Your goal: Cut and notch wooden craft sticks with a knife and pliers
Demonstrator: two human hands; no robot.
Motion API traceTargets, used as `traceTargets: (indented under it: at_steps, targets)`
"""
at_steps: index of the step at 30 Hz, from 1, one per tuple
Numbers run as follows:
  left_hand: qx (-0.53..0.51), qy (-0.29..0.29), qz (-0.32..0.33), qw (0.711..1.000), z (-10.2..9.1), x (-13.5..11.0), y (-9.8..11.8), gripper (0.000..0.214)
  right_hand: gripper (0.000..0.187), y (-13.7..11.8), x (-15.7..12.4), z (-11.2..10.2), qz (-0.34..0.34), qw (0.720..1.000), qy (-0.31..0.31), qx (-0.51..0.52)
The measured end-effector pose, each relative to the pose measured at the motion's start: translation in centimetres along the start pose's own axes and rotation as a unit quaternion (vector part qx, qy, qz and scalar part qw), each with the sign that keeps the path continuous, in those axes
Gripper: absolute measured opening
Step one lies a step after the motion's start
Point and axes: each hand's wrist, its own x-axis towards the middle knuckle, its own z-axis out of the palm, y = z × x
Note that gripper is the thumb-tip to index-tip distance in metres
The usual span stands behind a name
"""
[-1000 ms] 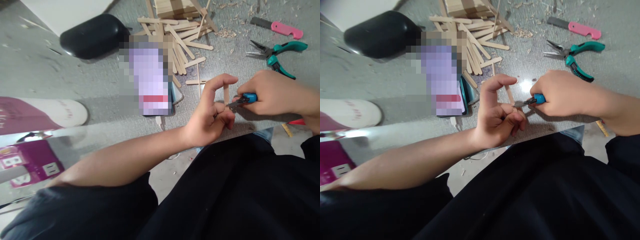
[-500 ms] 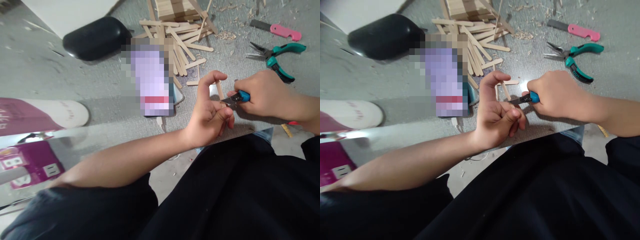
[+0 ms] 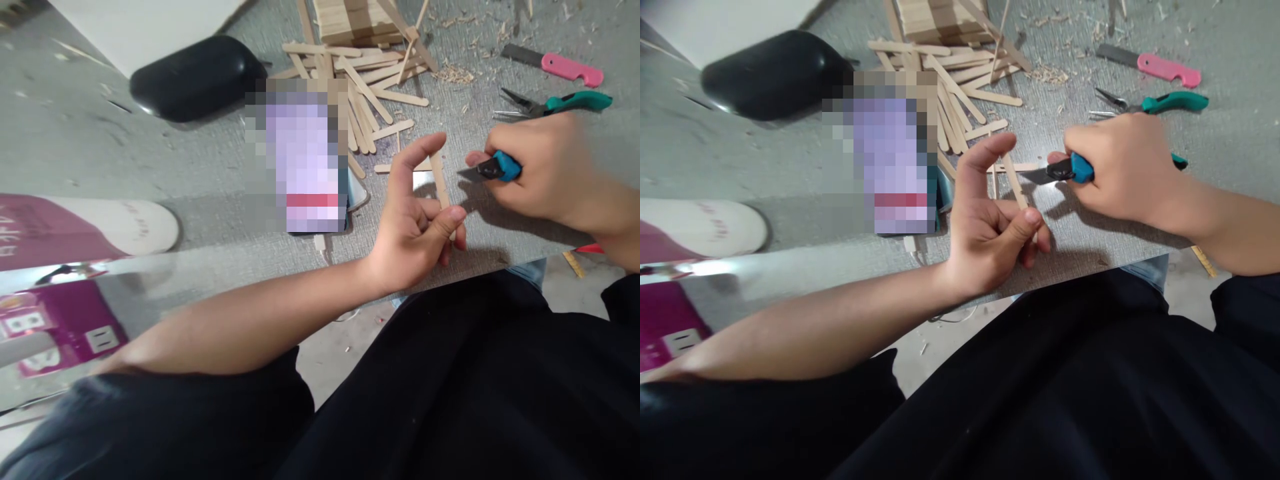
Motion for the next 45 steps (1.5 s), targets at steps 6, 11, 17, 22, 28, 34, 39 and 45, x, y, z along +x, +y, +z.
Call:
traceTargets:
  at_steps: [6, 11, 17, 22, 28, 34, 39, 45]
  targets:
    - [0.033, -0.032, 0.026, 0.999, -0.4, 0.1, -0.5, 0.08, 0.035, 1.1, -0.1, 0.2, -0.008, 0.98, 0.129, 0.15]
    - [0.076, -0.04, 0.022, 0.996, -0.5, 0.2, -1.0, 0.077, 0.029, 1.2, 0.2, 0.1, -0.005, 0.926, 0.153, 0.345]
    - [0.212, -0.003, 0.048, 0.976, -0.8, 0.1, -0.2, 0.01, 0.032, 1.6, 1.5, 0.6, -0.051, 0.892, 0.118, 0.433]
    - [0.442, -0.022, 0.118, 0.889, -1.3, 0.2, 0.4, 0.023, 0.027, 2.0, 2.0, 0.1, -0.026, 0.936, 0.102, 0.337]
    - [0.547, 0.054, 0.121, 0.826, -1.5, 0.4, -0.1, 0.05, 0.05, 2.0, 2.2, -0.2, -0.011, 0.907, 0.118, 0.404]
    - [0.595, 0.017, 0.221, 0.773, -1.6, -0.4, -0.5, 0.066, 0.022, 2.2, 1.6, -1.5, -0.047, 0.777, 0.056, 0.625]
    - [0.673, -0.041, 0.24, 0.698, -0.8, -1.8, -0.5, 0.081, 0.066, 3.7, 2.2, -1.6, -0.116, 0.671, -0.021, 0.732]
    - [0.705, -0.087, 0.208, 0.672, 0.4, -2.5, 0.0, 0.096, 0.059, 5.0, 4.0, 1.0, -0.283, 0.717, 0.137, 0.622]
